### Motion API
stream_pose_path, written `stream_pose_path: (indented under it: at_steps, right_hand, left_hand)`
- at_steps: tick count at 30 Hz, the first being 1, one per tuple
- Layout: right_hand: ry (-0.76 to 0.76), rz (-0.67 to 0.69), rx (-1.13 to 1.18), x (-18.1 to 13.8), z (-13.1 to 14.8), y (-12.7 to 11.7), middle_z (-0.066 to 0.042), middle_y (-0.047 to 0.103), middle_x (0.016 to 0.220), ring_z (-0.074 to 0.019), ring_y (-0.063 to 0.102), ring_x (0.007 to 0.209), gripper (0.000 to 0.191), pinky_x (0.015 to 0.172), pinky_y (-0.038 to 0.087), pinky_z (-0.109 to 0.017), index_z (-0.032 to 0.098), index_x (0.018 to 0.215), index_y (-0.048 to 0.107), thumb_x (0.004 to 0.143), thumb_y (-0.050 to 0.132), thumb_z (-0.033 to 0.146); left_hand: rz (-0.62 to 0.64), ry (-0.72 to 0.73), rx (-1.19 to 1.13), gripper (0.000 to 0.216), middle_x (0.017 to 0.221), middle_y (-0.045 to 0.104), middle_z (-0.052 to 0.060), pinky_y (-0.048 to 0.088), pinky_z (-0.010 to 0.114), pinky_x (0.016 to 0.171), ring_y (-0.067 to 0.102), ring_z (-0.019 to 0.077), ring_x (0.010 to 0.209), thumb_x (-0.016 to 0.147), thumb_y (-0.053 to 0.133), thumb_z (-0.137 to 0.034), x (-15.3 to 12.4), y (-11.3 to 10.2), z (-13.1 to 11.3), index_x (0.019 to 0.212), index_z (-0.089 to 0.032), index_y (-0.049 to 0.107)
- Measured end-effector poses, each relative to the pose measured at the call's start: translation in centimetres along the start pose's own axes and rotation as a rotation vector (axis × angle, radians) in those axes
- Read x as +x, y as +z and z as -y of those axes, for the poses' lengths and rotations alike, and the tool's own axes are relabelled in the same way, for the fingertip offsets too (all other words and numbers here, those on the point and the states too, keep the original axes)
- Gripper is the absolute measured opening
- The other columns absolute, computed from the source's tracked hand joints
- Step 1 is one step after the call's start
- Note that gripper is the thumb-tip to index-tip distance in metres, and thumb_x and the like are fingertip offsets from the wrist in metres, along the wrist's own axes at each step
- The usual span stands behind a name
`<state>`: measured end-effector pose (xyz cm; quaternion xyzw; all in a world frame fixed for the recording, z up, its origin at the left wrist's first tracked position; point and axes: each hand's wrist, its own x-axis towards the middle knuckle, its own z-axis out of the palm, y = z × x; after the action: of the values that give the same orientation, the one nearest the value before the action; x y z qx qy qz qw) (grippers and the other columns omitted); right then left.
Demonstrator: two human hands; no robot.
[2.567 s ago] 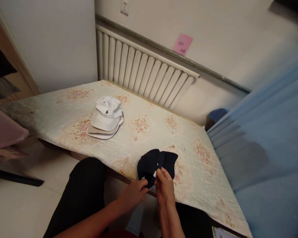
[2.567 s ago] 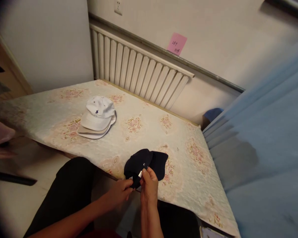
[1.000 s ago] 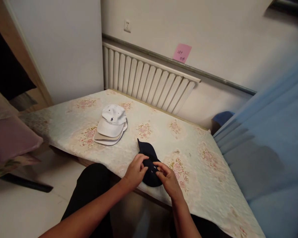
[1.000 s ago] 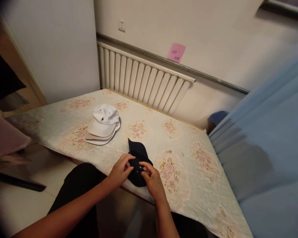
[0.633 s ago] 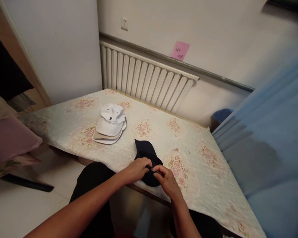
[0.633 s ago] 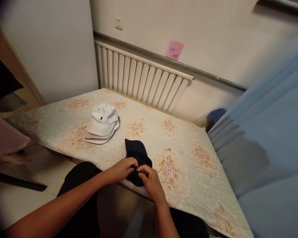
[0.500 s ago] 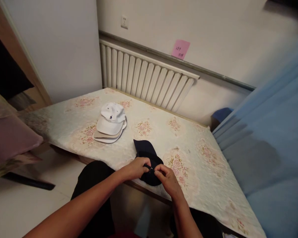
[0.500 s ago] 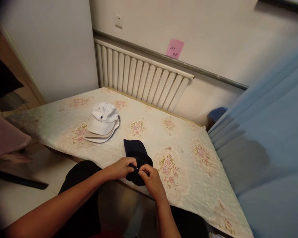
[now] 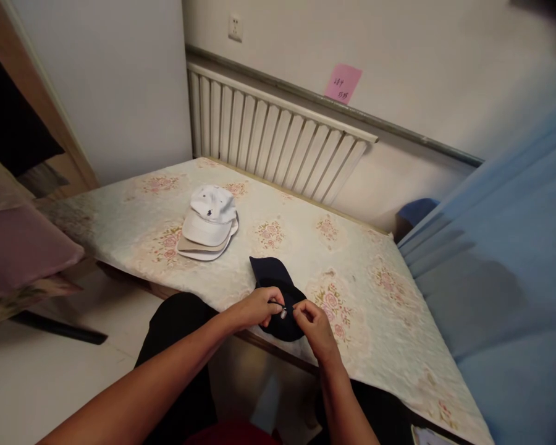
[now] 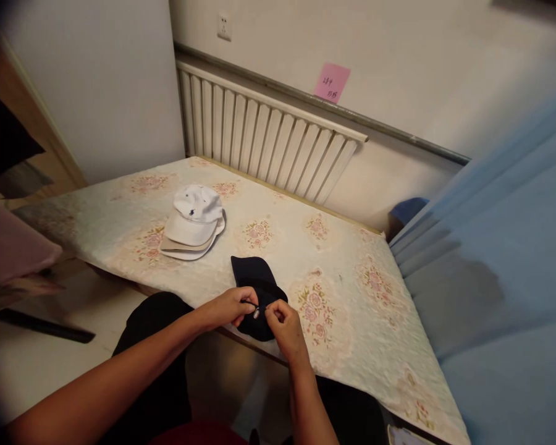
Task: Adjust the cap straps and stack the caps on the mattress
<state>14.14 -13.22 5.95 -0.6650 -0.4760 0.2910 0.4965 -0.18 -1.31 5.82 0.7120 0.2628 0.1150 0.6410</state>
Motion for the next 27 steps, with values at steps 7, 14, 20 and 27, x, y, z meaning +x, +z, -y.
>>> stream_pose_path:
  at_steps: [7, 14, 20, 27]
  right_hand:
    - [-0.03, 0.014, 0.102, -0.4, 0.4, -0.2, -0.006, 0.068, 0.096, -0.0193, 0.059, 0.083, 0.013, 0.074, 0.043, -0.031, 0.021, 0.067, 0.058, 0.077, 0.06, 0.03]
    - [-0.049, -0.021, 0.146, -0.8, -0.1, -0.3, -0.006, 0.068, 0.099, -0.0207, 0.06, 0.09, 0.013, 0.081, 0.043, -0.033, 0.021, 0.069, 0.057, 0.078, 0.059, 0.03]
    - [0.054, 0.03, 0.075, -0.4, 0.0, -0.3, -0.002, 0.063, 0.085, -0.0148, 0.053, 0.069, 0.017, 0.063, 0.041, -0.027, 0.021, 0.07, 0.055, 0.077, 0.059, 0.036]
    - [0.049, 0.029, 0.041, -0.4, -0.6, 0.0, 0.004, 0.047, 0.064, -0.0118, 0.041, 0.059, 0.018, 0.055, 0.032, -0.025, 0.021, 0.071, 0.054, 0.078, 0.057, 0.037]
  left_hand:
    - [-0.009, 0.054, -0.008, 0.018, 0.077, 0.057, -0.002, 0.033, 0.018, 0.04, 0.047, 0.0044, 0.043, 0.074, 0.051, -0.024, -0.2, 0.2, -0.1, 0.09, -0.017, 0.056]
    - [-0.148, 0.109, 0.176, 0.013, 0.071, 0.054, -0.003, 0.035, 0.019, 0.043, 0.05, 0.0072, 0.046, 0.071, 0.052, -0.019, -0.2, 0.6, 0.1, 0.083, -0.017, 0.055]
    - [-0.166, 0.157, 0.532, 0.012, 0.075, 0.056, -0.001, 0.037, 0.024, 0.059, 0.053, 0.013, 0.064, 0.072, 0.054, -0.014, -0.6, 0.3, -0.1, 0.082, -0.02, 0.052]
    - [-0.093, 0.457, 0.909, 0.011, 0.081, 0.06, 0.005, 0.032, 0.036, 0.087, 0.049, 0.024, 0.097, 0.073, 0.059, -0.011, -1.3, -0.7, -2.1, 0.072, -0.019, 0.052]
